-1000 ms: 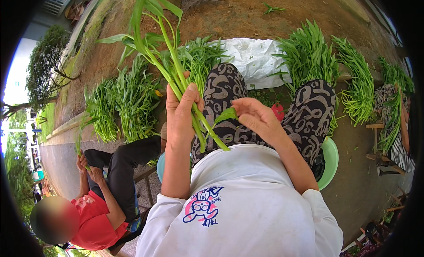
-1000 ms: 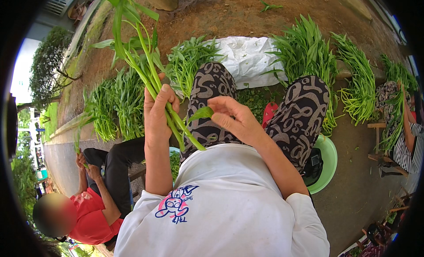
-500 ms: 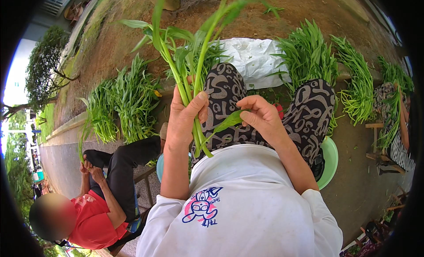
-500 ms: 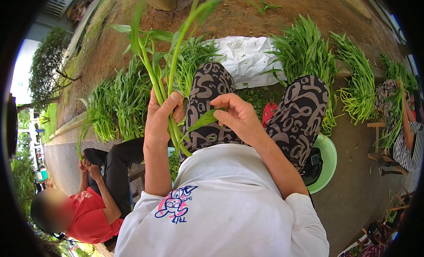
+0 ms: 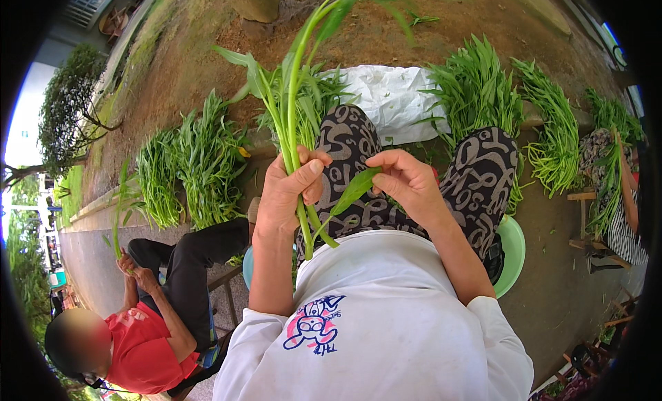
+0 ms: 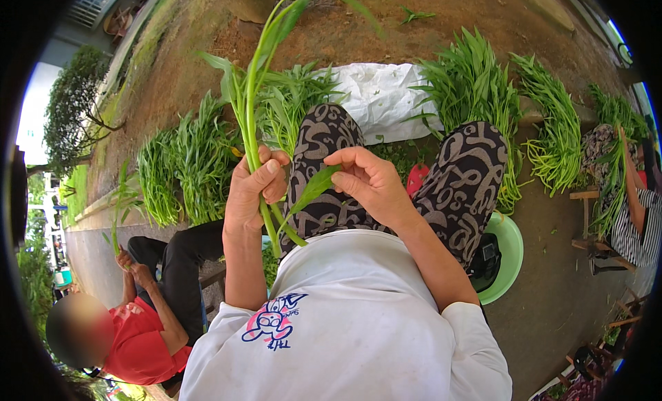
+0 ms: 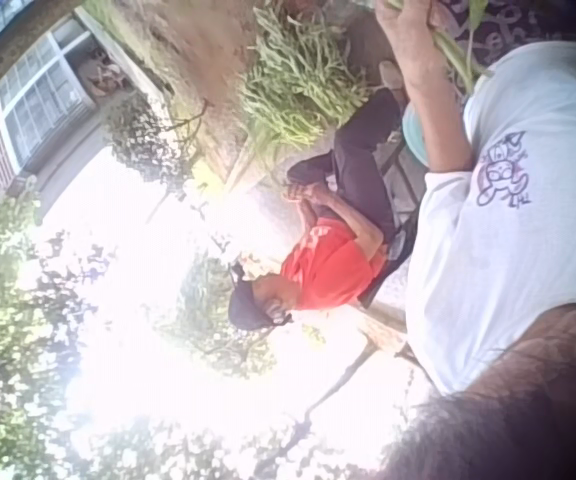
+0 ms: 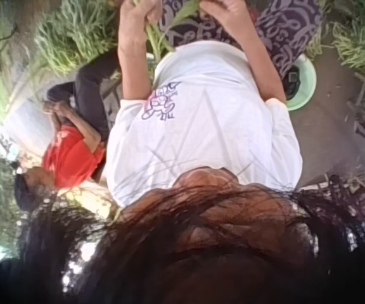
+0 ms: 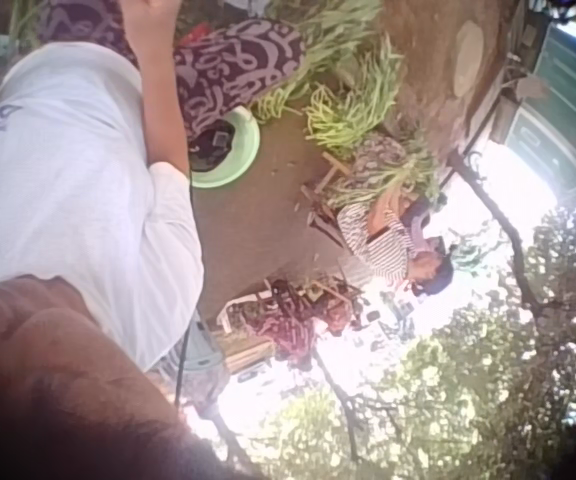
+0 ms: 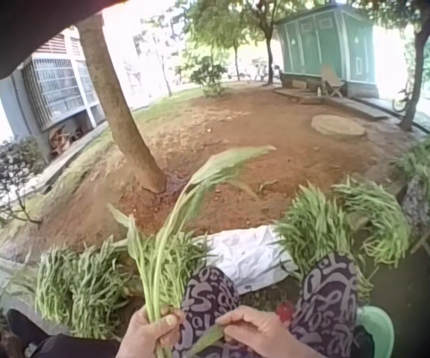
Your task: The person picks through a bundle of green leafy vegetables by hand, removing unwanted leaves and stems, then places the cleaned stems into a container.
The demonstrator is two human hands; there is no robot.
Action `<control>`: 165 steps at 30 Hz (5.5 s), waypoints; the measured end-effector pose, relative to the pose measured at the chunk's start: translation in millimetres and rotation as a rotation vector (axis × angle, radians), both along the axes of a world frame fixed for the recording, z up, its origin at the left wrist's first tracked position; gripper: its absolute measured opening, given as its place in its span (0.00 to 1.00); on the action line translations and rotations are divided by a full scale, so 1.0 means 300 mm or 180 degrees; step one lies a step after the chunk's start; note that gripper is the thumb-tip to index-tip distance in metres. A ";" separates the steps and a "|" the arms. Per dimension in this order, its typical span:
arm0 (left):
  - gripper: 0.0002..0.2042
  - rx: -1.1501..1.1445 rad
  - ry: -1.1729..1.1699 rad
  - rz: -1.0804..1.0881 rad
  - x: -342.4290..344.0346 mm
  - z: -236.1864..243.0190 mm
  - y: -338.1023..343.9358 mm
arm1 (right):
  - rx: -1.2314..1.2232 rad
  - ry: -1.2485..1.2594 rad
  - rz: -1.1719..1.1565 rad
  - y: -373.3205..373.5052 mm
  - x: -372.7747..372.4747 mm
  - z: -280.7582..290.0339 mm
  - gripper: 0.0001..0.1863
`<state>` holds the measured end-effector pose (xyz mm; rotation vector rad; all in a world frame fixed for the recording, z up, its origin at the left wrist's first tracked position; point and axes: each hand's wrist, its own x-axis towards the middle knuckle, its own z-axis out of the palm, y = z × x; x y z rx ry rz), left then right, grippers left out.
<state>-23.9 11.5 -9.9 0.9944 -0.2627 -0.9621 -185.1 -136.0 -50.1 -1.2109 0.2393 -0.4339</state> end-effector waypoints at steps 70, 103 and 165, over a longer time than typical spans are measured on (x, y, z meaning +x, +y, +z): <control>0.14 0.0479 -0.0582 -0.0704 -0.113 0.035 -0.021 | 0.0019 -0.0217 -0.0050 0.029 -0.019 0.033 0.10; 0.17 0.0521 -0.0927 -0.0884 -0.099 0.052 -0.031 | -0.1538 -0.0022 0.0088 0.028 -0.037 0.071 0.06; 0.05 -0.0065 -0.0739 0.0388 -0.028 0.068 -0.009 | -0.2979 0.0222 0.0364 0.034 -0.051 0.040 0.09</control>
